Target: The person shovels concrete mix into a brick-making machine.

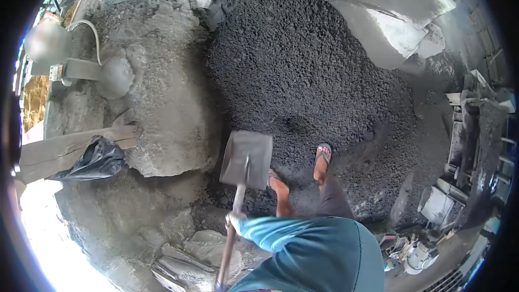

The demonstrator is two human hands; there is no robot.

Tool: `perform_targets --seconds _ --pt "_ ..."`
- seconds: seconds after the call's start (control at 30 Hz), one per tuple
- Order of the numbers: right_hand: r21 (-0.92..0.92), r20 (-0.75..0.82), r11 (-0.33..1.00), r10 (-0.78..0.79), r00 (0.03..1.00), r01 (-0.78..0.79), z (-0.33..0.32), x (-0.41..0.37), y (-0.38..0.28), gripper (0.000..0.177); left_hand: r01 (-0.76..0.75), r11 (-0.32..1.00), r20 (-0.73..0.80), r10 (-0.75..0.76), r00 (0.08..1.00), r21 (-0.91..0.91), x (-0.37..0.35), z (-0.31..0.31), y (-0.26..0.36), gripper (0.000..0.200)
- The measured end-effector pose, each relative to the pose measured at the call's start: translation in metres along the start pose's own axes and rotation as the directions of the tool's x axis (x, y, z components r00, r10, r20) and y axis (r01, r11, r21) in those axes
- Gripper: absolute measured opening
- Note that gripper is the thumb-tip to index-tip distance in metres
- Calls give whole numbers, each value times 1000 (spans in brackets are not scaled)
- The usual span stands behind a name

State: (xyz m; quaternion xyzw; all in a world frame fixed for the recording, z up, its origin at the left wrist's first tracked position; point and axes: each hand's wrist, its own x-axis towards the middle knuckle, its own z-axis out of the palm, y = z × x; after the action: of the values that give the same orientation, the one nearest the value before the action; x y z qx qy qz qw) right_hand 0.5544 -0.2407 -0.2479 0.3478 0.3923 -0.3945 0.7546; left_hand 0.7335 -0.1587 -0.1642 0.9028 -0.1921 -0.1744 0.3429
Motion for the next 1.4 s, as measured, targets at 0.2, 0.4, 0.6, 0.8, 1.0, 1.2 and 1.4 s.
perform_targets --seconds 0.2,0.4,0.6,0.8,1.0,1.2,1.4 --pt "236 112 844 -515 850 481 -94 118 -427 14 210 926 474 -39 880 -314 -37 178 32 55" --pt "197 48 778 -616 787 597 -168 25 -376 21 414 865 560 -202 804 -283 -63 136 -45 80" --pt "148 -459 723 -555 694 675 -232 -110 -340 22 729 635 967 -142 -213 254 -42 98 -37 81" --pt "294 -444 298 -798 406 908 -222 -376 -381 16 220 976 878 -107 467 3 -152 232 63 67" --pt "484 -247 -214 -964 -103 848 -303 -574 -505 9 52 883 872 450 194 -467 -454 206 367 71" --pt "619 -339 -481 -877 -341 621 -379 -713 -473 4 316 -415 -521 652 -551 -853 -623 146 438 49" --pt "382 -499 -523 -811 -306 762 -364 -690 -402 7 324 -346 -462 470 -752 -881 -585 142 379 53"
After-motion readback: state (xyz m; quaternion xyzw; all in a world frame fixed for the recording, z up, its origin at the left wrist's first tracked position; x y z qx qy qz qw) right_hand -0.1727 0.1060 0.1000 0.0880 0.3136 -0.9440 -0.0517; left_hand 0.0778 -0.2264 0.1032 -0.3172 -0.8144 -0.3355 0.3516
